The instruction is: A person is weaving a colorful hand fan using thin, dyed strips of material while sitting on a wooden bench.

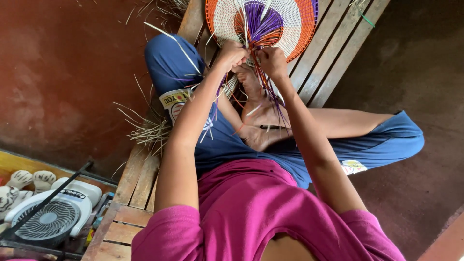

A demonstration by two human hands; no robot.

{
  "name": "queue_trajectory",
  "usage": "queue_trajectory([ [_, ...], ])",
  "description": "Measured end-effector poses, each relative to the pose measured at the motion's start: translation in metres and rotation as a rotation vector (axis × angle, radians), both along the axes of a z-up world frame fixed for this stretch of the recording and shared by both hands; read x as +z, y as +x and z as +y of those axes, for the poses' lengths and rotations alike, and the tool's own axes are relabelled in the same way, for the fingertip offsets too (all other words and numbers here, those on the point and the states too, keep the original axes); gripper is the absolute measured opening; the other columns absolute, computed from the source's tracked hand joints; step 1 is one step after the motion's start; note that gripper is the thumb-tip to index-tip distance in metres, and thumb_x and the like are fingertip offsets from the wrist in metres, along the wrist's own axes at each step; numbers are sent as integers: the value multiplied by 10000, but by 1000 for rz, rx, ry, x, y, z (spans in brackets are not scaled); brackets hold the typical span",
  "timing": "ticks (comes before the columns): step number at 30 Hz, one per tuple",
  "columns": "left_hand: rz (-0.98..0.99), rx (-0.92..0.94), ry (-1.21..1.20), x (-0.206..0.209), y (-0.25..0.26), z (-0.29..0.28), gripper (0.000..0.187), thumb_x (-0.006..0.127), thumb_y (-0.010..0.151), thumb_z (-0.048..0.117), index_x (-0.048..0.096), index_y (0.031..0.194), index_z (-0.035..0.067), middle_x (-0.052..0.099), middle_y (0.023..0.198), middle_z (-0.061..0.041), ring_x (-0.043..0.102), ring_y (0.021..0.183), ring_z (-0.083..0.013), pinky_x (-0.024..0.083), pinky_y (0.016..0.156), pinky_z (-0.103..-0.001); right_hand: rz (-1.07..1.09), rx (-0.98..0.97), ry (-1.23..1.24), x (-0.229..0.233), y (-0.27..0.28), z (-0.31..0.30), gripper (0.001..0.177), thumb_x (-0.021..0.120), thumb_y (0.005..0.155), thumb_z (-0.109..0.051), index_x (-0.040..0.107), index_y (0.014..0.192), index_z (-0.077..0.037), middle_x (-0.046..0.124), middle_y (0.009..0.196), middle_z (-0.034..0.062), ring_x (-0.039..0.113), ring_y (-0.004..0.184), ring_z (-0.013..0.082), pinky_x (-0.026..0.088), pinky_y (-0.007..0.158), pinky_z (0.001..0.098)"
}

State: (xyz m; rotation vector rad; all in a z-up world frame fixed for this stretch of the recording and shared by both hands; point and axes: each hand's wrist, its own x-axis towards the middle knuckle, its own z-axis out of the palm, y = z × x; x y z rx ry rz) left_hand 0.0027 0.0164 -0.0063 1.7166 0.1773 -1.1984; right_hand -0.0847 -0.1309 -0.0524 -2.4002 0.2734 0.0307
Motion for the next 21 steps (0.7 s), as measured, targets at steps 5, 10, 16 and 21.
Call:
queue_trajectory([
  [5,-87,-47,-21,-9,-2,3,130,598,840,163,635,789,50,623,629,0,461,409,-17,364,349,-101,199,-121,358,45,4,20,275,537,803,-22,535,538,-95,448,471,-22,322,443,66,254,435,229],
  [10,-132,-87,8,-11,-3,1,176,609,843,197,622,755,44,599,589,2,424,363,-9,322,310,-109,384,-201,444,42,-2,18,295,524,855,-132,511,560,-115,389,458,-40,271,388,55,182,355,230],
  [16,-412,-263,71,-46,-4,-3,200,662,811,215,594,687,73,501,520,33,338,349,-34,293,311,-141,449,-337,555,101,21,21,114,596,795,-151,636,831,-50,663,894,90,622,832,198,483,830,334],
  [21,-634,-265,62,-62,-11,-5,504,668,729,554,464,522,143,345,440,86,271,354,-37,248,332,-180,416,-338,627,98,38,20,152,562,789,-81,635,921,-58,658,895,65,600,781,154,493,757,257],
])
